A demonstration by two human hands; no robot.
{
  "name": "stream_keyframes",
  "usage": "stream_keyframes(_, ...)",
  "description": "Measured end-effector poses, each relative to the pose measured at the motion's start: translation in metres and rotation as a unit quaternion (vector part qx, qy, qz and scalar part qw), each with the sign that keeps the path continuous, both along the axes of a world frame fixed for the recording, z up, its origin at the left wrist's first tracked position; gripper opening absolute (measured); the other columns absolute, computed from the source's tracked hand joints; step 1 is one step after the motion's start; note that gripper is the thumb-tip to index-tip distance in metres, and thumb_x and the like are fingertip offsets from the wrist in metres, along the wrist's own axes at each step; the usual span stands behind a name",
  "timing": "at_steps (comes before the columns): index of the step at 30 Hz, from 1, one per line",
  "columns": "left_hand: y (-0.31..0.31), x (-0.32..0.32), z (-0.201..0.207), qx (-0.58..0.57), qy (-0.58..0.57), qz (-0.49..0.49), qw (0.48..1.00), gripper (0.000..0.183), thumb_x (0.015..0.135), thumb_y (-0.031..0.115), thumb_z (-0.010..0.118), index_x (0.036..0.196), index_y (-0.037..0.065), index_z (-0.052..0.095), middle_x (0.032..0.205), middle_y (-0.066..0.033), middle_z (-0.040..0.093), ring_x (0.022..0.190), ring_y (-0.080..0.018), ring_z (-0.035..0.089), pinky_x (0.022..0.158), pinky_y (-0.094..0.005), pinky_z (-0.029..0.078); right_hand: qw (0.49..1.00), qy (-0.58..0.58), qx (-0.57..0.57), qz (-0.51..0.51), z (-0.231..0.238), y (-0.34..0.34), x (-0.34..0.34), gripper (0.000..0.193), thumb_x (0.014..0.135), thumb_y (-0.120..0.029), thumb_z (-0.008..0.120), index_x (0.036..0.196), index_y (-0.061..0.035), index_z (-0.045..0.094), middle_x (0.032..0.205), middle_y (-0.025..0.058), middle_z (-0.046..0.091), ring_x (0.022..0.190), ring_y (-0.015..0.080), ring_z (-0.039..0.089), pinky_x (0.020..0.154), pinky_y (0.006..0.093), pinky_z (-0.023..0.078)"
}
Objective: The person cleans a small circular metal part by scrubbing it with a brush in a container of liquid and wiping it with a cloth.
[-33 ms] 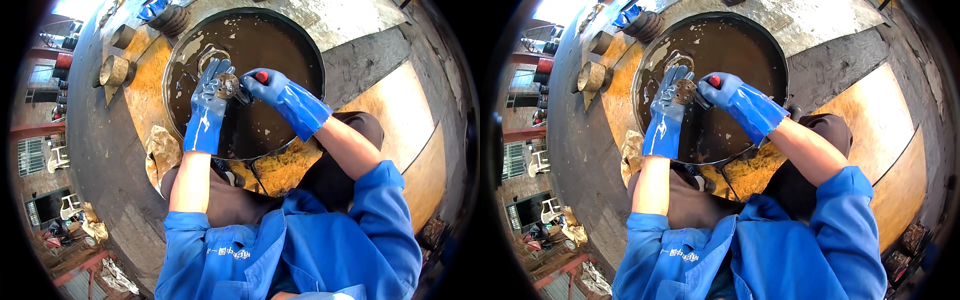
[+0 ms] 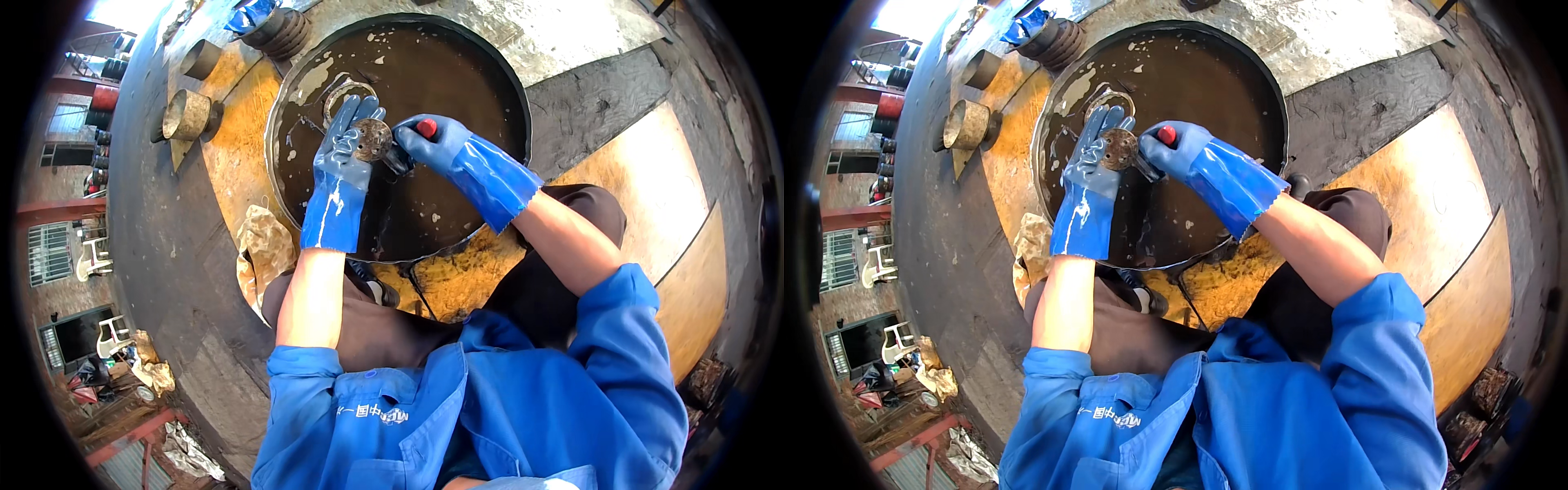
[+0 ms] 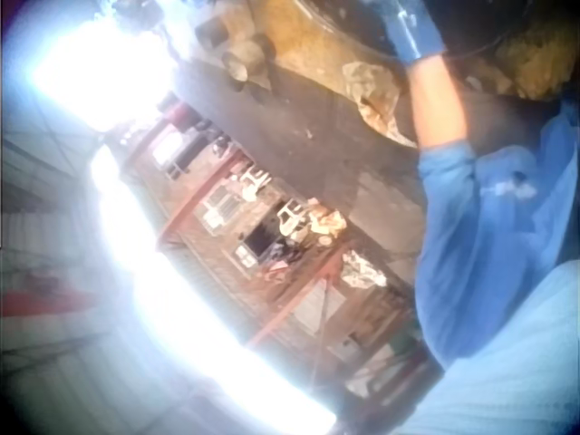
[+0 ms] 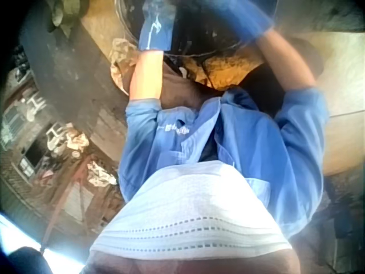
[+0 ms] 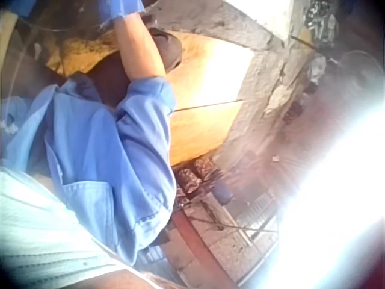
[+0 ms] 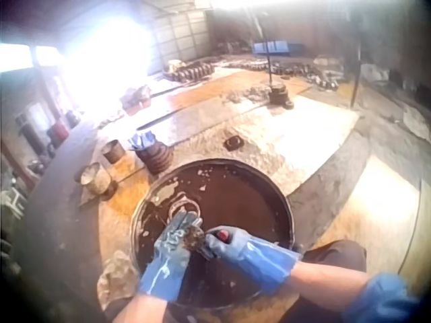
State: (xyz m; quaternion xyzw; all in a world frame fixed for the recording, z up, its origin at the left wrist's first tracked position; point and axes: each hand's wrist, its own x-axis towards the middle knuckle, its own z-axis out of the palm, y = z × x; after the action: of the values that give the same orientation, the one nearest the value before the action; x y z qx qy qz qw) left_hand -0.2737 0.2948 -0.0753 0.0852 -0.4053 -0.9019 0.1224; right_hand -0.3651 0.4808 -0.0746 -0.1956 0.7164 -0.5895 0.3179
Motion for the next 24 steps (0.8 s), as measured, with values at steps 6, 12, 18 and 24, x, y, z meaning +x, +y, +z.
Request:
stream_keyframes(6,0.024,0.007,0.012,-0.262,0.000,0.029,0.965,0.050,0.110,0.016,0.055,0.156,-0.003,0.046,0.151,-0.0199,0.059,0.138,-0.0309,0.059,0.118,-0.0422,0.048,0.998,0.016,0.043,0.037,0.002,-0.006,0.005,0.027,0.101,-0.024,0.070,0.116,-0.0015,0.075,0.101,0.0076,0.078,0.091,0.0130,0.071,0.087,0.0322,0.058)
stream_keyframes(12,-0.007,0.000,-0.024,-0.410,-0.031,0.010,0.912,0.031,0.108,0.015,0.062,0.134,-0.002,0.068,0.123,-0.0090,0.075,0.110,-0.0153,0.067,0.100,-0.0310,0.053,0.999,-0.044,0.010,-0.016,-0.022,-0.007,-0.009,0.022,0.101,-0.019,0.072,0.111,-0.0001,0.076,0.096,0.0085,0.079,0.082,0.0157,0.073,0.078,0.0327,0.061)
stream_keyframes(18,-0.029,0.013,-0.033,-0.431,-0.099,-0.030,0.896,0.033,0.103,0.021,0.073,0.126,-0.003,0.071,0.109,-0.0026,0.075,0.099,-0.0106,0.065,0.091,-0.0278,0.053,0.996,0.009,0.086,-0.013,-0.009,-0.007,-0.015,0.024,0.097,-0.030,0.074,0.111,-0.0113,0.080,0.093,0.0053,0.079,0.083,0.0142,0.071,0.082,0.0328,0.058)
stream_keyframes(24,-0.005,0.013,-0.003,-0.477,-0.130,-0.021,0.869,0.035,0.103,0.024,0.073,0.124,-0.004,0.072,0.107,-0.0044,0.075,0.100,-0.0125,0.065,0.093,-0.0297,0.053,0.996,0.023,0.079,0.021,-0.014,-0.001,-0.021,0.024,0.097,-0.030,0.075,0.110,-0.0109,0.080,0.091,0.0056,0.078,0.082,0.0147,0.071,0.081,0.0333,0.057)
